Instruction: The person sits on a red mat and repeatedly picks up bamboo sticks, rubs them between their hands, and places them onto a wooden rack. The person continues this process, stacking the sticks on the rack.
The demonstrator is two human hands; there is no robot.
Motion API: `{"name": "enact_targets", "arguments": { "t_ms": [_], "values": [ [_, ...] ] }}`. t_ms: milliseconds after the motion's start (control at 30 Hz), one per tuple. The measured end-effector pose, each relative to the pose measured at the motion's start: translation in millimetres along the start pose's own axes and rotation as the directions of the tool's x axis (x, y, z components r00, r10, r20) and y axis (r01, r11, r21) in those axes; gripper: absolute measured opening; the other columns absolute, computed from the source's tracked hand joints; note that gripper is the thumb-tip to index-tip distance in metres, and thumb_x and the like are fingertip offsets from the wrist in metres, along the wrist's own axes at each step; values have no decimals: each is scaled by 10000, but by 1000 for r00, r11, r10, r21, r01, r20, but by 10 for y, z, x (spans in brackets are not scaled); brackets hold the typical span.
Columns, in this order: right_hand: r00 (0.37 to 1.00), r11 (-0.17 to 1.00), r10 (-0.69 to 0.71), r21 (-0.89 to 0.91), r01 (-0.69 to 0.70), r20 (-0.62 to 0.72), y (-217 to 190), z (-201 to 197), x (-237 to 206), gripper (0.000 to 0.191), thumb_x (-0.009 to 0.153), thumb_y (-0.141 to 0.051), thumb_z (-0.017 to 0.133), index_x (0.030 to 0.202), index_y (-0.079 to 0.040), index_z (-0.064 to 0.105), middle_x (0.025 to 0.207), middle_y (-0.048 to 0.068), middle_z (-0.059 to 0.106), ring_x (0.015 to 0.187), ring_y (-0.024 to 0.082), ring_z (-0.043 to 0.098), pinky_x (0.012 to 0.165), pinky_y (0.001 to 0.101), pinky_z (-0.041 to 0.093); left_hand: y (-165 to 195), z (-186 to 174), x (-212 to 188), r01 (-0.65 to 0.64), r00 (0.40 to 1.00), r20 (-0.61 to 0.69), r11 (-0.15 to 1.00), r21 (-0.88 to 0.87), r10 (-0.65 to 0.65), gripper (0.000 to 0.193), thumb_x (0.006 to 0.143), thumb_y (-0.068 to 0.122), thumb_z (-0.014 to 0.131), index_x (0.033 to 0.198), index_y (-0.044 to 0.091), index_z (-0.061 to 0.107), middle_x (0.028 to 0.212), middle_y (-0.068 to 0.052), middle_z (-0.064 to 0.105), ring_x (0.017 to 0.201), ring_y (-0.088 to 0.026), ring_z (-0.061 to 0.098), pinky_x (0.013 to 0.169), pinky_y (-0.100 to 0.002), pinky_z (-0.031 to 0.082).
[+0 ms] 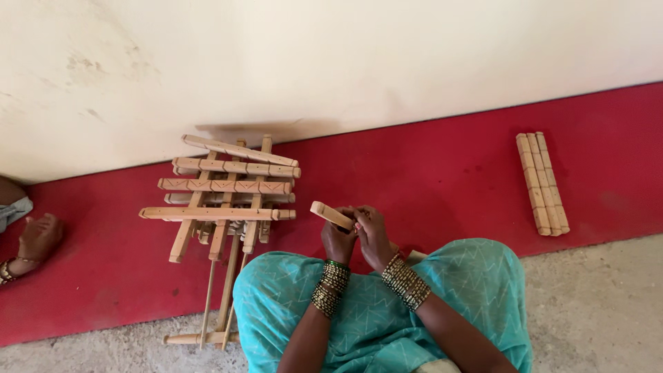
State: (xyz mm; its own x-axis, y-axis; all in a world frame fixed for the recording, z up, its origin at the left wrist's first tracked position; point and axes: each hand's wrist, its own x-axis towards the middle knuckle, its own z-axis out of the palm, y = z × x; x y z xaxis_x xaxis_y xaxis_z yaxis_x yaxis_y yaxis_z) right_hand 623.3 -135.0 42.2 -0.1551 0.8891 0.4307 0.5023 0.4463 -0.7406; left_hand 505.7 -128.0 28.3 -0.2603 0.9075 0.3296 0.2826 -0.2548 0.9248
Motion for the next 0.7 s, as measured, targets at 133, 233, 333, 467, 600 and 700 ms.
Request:
{"name": "enact_targets", "arguments": {
  "t_ms": [133,233,333,467,600,700],
  "values": [
    [1000,1000,-7,3,7,7,-138,-87,-91,446,998,-11,507,1438,-34,570,1388,197,599,1217,336,651,978,391,576,-31,-2,22,58,998,-28,998,24,-57,378,763,83,848,1098,81,671,953,-82,735,831,-204,734,721,-347,594],
    [996,995,-72,78,67,60,-242,-180,-87,452,1019,-4,551,1470,-31,527,1453,209,557,1289,345,619,1035,395,566,-95,-40,55,93,995,-20,995,-47,-94,426,784,59,822,1173,75,650,966,-81,716,818,-197,722,699,-334,596],
    [990,988,-86,138,70,115,-307,-234,-59,543,947,19,605,1477,-31,495,1478,228,513,1328,365,565,1057,393,532,-135,-73,89,90,996,18,994,-55,-89,418,839,24,797,1226,68,645,1009,-89,717,856,-192,722,723,-324,594],
    [996,968,-36,249,15,81,-263,-238,-37,508,910,37,669,1405,-36,583,1448,209,561,1290,335,616,1020,377,563,-140,-86,118,26,997,71,996,-81,-21,495,805,0,812,1255,55,614,1089,-96,701,932,-190,721,772,-325,621],
    [995,981,-98,168,97,-3,-45,-198,-68,369,860,27,754,1222,-19,694,1338,182,658,1191,296,693,935,358,580,-172,-96,165,0,983,185,996,-84,16,616,802,18,821,1347,61,537,1025,-82,686,933,-193,728,807,-332,630],
    [995,990,-101,93,103,-25,156,-122,-86,194,893,19,752,1077,-29,711,1242,141,735,1095,244,757,887,323,610,-223,-123,193,59,957,289,970,-236,12,719,776,-15,822,1408,59,485,1051,-87,652,981,-207,701,836,-341,628]
  ]
}}
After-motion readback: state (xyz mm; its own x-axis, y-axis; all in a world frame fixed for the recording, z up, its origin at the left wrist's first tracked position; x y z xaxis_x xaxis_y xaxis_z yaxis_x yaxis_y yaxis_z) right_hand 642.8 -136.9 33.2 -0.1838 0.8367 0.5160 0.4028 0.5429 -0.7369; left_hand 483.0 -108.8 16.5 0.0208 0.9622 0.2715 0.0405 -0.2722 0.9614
